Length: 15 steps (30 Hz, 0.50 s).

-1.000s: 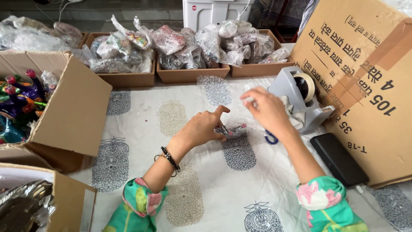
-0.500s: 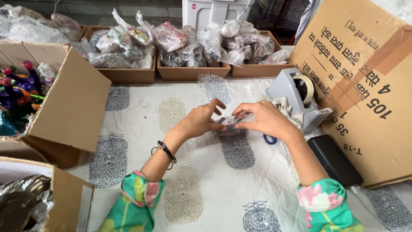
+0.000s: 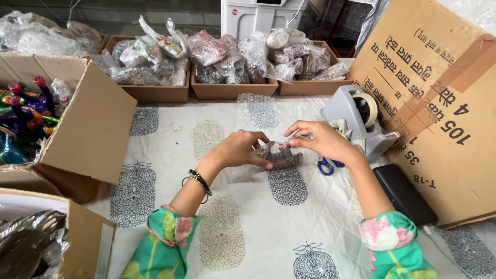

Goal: The person wipes a small painted horse figurine with a white cloth, turning it to clean its surfaces. They then take a sheet of bubble wrap, fold it around the figurine, and place the wrapped figurine into a cardboard box alongside other wrapped items.

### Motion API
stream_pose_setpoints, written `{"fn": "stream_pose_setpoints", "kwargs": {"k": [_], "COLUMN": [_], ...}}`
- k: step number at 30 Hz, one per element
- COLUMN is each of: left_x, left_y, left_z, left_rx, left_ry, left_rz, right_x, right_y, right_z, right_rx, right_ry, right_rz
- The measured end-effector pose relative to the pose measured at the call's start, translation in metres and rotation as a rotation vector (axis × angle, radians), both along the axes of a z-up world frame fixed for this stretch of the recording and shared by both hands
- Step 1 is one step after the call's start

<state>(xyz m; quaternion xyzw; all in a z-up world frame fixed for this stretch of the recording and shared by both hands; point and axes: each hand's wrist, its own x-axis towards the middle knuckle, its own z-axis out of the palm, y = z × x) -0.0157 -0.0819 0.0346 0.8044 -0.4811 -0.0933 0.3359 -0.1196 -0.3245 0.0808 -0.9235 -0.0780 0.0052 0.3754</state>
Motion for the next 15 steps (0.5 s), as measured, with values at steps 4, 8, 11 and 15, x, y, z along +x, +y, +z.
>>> {"fn": "stream_pose_setpoints", "kwargs": {"k": [4,8,11,15], "left_x": [0.014,0.018,0.026,0.046], "left_y": [-0.003,0.001,0.004,0.008], "left_z": [-0.023,-0.021,-0.030,-0.053], "left_rx": [0.026,0.114,0.150,0.060], "left_ry": [0.058,0.096,0.138,0.083], "left_rz": [-0.004,0.026,0.017,-0.062], "right_x": [0.001,0.003,0.003,0.011], "right_y": [-0.005,-0.009,-0.011,-0.028], "right_z": [-0.001,-0.005,-0.005,-0.020], "right_rx": [0.006,0.017,0.001,0.069], "right_ry": [0.060,0.053,0.053,0.062], "right_rz": [-0.067,-0.061,-0.077,-0.027]}}
